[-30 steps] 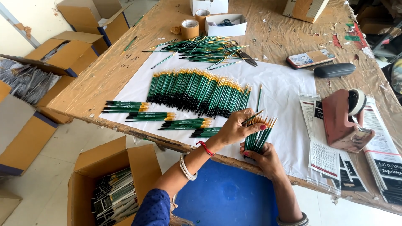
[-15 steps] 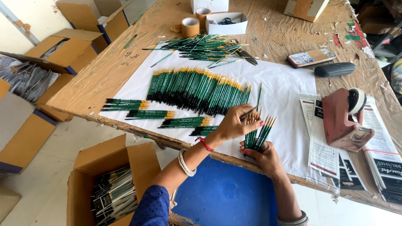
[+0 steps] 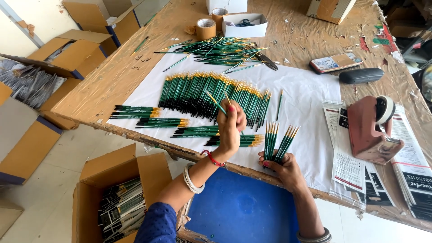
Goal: The person sorts a large collection of brushes on a table by gathering them into small bundles, aligning the heads, and placing them into clear plastic bags.
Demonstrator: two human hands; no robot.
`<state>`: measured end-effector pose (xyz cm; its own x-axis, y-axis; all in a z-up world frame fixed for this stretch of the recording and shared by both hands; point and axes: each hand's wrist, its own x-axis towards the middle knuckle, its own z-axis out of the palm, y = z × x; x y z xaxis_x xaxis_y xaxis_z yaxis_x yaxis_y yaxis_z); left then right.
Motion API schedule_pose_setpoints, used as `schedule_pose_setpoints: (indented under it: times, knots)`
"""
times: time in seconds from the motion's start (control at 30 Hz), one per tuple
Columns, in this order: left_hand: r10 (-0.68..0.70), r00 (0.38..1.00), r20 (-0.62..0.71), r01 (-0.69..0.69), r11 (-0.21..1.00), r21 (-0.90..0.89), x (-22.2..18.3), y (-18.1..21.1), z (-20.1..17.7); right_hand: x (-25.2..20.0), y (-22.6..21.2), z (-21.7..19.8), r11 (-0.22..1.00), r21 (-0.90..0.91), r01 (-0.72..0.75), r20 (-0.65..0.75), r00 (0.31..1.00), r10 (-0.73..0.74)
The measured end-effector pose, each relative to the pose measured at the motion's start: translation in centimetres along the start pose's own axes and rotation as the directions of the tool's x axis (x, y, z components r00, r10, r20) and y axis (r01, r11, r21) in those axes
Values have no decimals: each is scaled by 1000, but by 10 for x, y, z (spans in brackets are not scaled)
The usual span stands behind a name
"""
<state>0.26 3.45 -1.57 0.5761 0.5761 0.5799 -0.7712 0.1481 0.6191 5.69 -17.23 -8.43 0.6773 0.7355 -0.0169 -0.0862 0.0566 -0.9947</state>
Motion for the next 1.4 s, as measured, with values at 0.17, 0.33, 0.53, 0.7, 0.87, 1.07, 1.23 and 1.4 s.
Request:
schedule_pose_setpoints:
  times: [0.17, 0.33, 0.53, 0.7, 0.87, 1.07, 1.23, 1.4]
  knots:
    - [-213, 960, 180, 149, 938, 312, -58, -63, -43, -2, -3, 1, 999, 2, 52, 26, 998, -52]
    - [-475, 849, 232, 351, 834, 425, -43, -39, -26, -2, -1, -1, 999, 1, 39, 16, 999, -39]
    - [-647, 721, 248, 253, 578, 776, -36, -53, -49, -2, 0, -1, 998, 39, 38, -1, 999, -38]
    - [-566, 782, 262, 310, 717, 625, -28, -18, -38, -2, -2, 0, 997, 67, 39, 1, 999, -39]
    - [-577, 746, 333, 429, 799, 422, -38, -11, -12, 0, 10, -6, 995, 75, 59, 10, 998, -60]
    - [-454, 867, 206, 325, 828, 457, -40, -26, -2, 2, 9, -7, 994, 75, 73, 17, 997, -75]
    - [-350, 937, 17, 342, 924, 171, -28, -33, -23, -1, 4, -2, 996, 60, 70, -81, 995, -65]
    - [-482, 779, 400, 315, 854, 415, -65, -35, -22, -3, 28, -12, 866, 104, 488, -466, 794, -391]
